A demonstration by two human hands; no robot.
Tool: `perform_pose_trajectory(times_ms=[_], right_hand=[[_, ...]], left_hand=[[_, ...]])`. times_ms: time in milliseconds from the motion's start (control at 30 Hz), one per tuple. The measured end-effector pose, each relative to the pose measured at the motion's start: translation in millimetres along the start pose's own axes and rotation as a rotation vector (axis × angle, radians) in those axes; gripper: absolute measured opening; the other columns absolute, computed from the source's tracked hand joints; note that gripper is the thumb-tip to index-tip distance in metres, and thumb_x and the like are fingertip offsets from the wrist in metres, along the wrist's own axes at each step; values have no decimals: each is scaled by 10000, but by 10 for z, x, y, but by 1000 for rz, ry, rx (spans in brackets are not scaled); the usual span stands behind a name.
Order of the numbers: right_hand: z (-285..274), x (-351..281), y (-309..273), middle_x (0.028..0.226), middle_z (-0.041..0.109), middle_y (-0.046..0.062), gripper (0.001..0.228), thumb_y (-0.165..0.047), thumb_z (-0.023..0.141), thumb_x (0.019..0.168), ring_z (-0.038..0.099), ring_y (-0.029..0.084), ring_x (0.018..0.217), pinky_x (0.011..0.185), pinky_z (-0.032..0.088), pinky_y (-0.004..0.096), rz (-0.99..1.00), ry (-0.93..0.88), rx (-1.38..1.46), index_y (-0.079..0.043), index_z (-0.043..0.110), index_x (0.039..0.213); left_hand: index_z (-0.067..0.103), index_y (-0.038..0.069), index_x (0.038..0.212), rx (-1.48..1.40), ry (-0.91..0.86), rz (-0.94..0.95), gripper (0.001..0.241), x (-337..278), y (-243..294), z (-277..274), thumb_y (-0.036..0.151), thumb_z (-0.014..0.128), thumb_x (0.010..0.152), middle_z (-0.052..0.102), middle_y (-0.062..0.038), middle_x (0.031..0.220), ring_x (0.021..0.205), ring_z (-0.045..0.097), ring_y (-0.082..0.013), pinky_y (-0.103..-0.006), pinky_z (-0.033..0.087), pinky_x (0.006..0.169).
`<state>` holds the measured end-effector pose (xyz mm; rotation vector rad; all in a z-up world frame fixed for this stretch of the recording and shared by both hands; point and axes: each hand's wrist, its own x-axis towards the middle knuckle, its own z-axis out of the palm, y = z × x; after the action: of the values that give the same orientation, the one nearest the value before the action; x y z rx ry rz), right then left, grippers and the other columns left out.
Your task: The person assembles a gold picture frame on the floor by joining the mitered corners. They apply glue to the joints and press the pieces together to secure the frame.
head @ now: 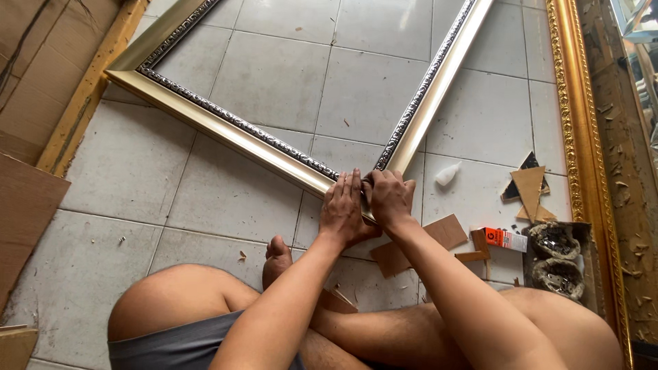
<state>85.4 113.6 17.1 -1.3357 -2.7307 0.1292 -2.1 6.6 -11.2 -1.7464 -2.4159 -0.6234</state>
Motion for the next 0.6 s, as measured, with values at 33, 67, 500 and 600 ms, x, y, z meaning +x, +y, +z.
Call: perform_pose_trajectory(times_ms=[33,67,500,600], right_hand=[[-21,20,5,1006,679,-45,208,-483,609,989,622,175,1090,906,455,421,1,-2,2,-303,661,1080],[-63,79,16,1013,692,-54,215,-483,609,986,640,173,1087,912,451,428,5,-84,-12,-312,668,1103],[-1725,-540,431,1334,712,173,414,-488,616,921,649,440,1231,1050,507,539,216,-679,423,-152,834,1026],[-1397,-381,565,1239,741,193,542,-561,606,970,712,357,1151,973,560,467,275,-617,442,-105,767,1215]], left_hand=[[291,27,1601,1,-2,1,1425,-29,14,-41,742,731,449,520,-142,1497,1447,442,-307,-396,397,1138],[287,19,1597,-36,-30,-5,1426,-13,25,-86,766,714,460,510,-153,1498,1452,431,-318,-410,391,1141],[411,32,1500,-54,-94,-10,1321,33,78,-261,865,660,505,516,-156,1476,1453,422,-317,-427,359,1144],[469,57,1422,-68,-132,3,1232,50,55,-265,853,704,511,506,-159,1487,1455,420,-338,-450,373,1150]])
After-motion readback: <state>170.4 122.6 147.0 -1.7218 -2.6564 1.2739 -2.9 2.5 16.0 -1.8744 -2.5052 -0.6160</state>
